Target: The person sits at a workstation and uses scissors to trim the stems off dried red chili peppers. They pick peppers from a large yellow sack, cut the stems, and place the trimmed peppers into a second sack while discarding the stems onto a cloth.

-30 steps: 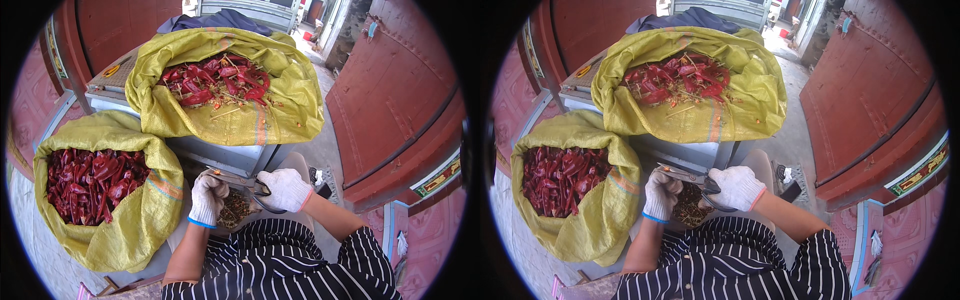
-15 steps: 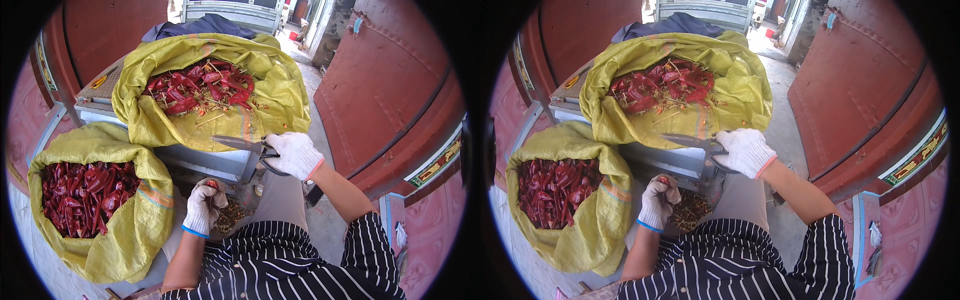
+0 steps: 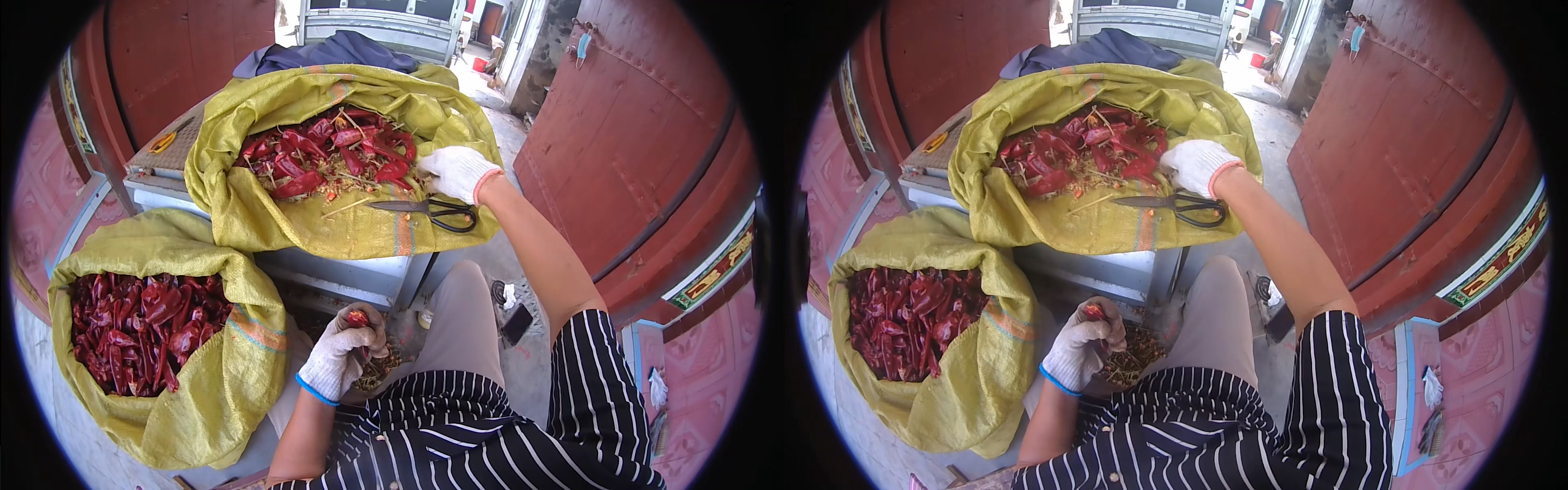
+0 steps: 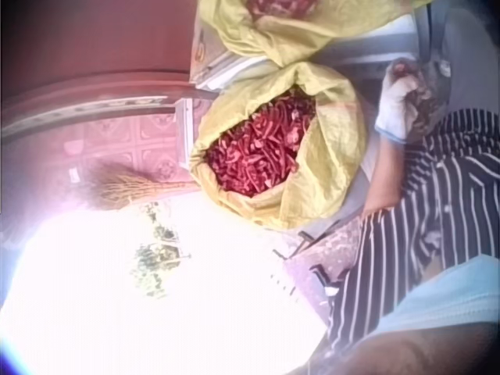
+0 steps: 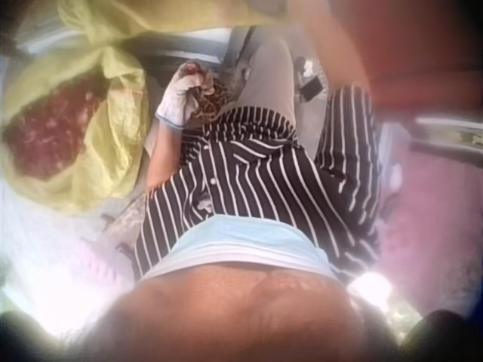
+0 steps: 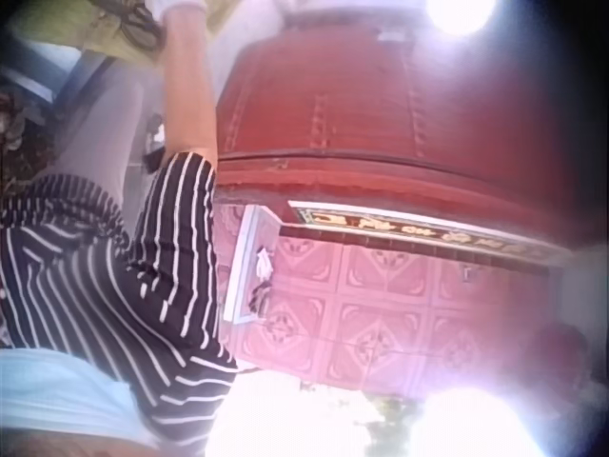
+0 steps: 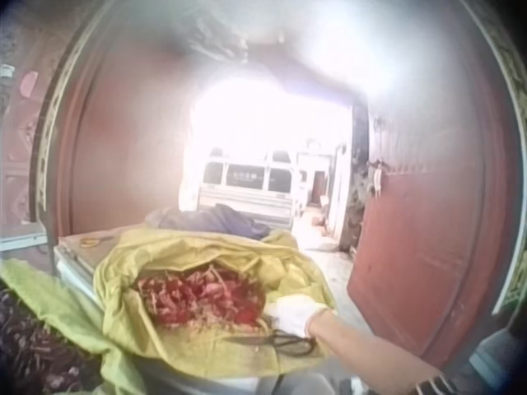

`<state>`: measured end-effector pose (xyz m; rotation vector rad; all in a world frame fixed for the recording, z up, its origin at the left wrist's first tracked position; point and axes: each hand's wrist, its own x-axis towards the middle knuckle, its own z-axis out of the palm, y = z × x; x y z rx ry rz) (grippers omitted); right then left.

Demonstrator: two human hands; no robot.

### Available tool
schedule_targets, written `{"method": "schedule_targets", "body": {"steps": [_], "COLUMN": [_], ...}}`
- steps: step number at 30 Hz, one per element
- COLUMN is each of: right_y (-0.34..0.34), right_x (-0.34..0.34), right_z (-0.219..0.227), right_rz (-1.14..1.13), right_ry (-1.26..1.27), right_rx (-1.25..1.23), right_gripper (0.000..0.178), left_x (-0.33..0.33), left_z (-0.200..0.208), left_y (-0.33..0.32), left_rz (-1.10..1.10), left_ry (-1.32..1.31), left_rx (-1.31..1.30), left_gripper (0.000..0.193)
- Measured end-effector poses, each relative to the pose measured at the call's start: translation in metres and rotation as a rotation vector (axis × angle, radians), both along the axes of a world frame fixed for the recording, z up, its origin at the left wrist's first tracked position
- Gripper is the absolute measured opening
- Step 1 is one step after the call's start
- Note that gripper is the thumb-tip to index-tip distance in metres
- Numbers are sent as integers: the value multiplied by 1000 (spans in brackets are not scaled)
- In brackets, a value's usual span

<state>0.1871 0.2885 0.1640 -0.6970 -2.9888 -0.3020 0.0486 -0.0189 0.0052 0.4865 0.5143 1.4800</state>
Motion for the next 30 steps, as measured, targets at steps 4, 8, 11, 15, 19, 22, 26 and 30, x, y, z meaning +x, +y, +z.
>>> {"method": "schedule_targets", "body": {"steps": [4,8,11,15,19,22,26,30], "right_y": [-36,-29,-16,-39,-103,-157,-209,-224], "right_x": [-52,-59,-40,-9,1,-1,-3,-11], "right_z": [-6,-22,-19,-10,-31,-69,-114,-136], "right_rz": [38,12,-14,-87,-144,-159,-111,120], "right_ry": [104,136,361,980,1330,1366,1423,1309], "right_rx": [43,86,0,-334,-1039,-1373,-1342,-755], "right_gripper": [35,29,23,19,17,18,23,24], "left_x": [-8,-6,-9,-6,-8,-6,3,8], "left_z": [-11,-1,-4,-6,-8,-11,1,-6], "left_y": [-3,-3,-4,-2,-4,-4,7,8], "left_rz": [-38,-49,-68,-38,38,157,274,459], "left_ry": [-63,-30,-35,-118,-144,-122,-94,-98], "left_rx": [26,-23,-40,-37,-43,-7,81,-8], "left_gripper": [17,15,16,17,22,25,31,36]}}
